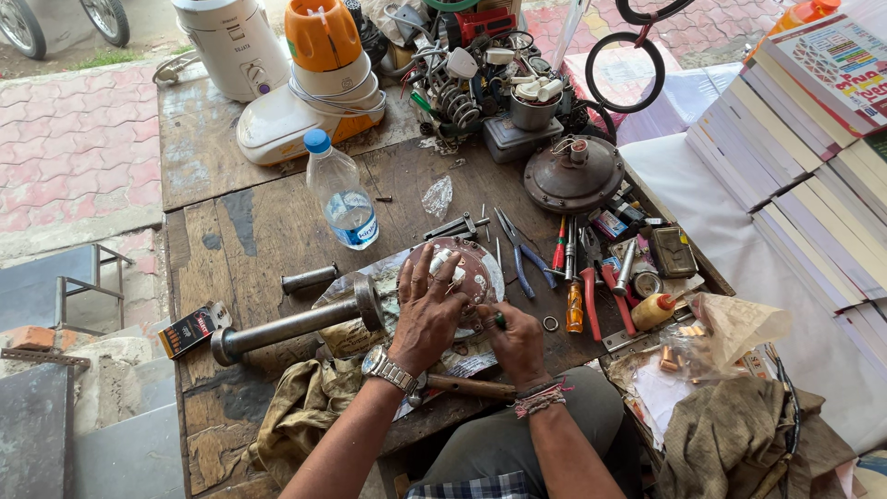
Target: The person uses a screwdriver to adjust wires and components on a circular electrical part, likely a motor or generator stator. They manipulate the wires and occasionally switch tools while working at a cluttered workbench.
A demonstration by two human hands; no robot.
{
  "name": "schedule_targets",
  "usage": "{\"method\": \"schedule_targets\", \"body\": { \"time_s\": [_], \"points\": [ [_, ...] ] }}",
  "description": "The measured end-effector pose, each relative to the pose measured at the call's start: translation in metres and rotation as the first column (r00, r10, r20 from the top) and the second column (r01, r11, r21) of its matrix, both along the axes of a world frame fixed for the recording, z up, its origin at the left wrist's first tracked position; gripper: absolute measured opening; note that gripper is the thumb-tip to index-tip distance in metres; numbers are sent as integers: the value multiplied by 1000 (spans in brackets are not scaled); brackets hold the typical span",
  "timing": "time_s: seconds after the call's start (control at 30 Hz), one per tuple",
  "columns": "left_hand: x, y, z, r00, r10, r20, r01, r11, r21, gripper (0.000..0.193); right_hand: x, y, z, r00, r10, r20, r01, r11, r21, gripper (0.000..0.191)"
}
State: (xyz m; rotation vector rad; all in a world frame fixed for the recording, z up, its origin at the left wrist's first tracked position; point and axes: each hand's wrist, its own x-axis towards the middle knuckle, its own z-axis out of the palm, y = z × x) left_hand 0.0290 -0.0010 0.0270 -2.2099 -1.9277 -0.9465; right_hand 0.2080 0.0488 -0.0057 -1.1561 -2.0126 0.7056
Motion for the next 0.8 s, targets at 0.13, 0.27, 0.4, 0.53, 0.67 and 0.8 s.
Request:
{"method": "schedule_targets", "body": {
  "time_s": [0.13,0.27,0.4,0.53,0.67,0.8],
  "points": [
    [-1,1,-2,1000,7,-12,-8,999,-33,16,3,1,2,979,35,-199,-29,999,33,23],
    [0,2,-4,1000,14,-20,-14,1000,2,20,1,-3,11,982,83,-167,-63,990,124,24],
    [0,2,-4,1000,-4,1,4,1000,14,26,-4,-8,18,992,80,-93,-66,988,142,30],
    [0,1,-3,1000,-3,2,3,1000,-24,23,-6,-9,20,996,70,-58,-55,971,234,26],
    [0,1,-4,999,-18,47,17,1000,12,17,-7,-10,22,995,62,-76,-45,978,204,22],
    [0,2,-7,999,-17,49,14,999,52,15,-8,-8,16,994,55,-99,-39,987,154,20]
  ]
}}
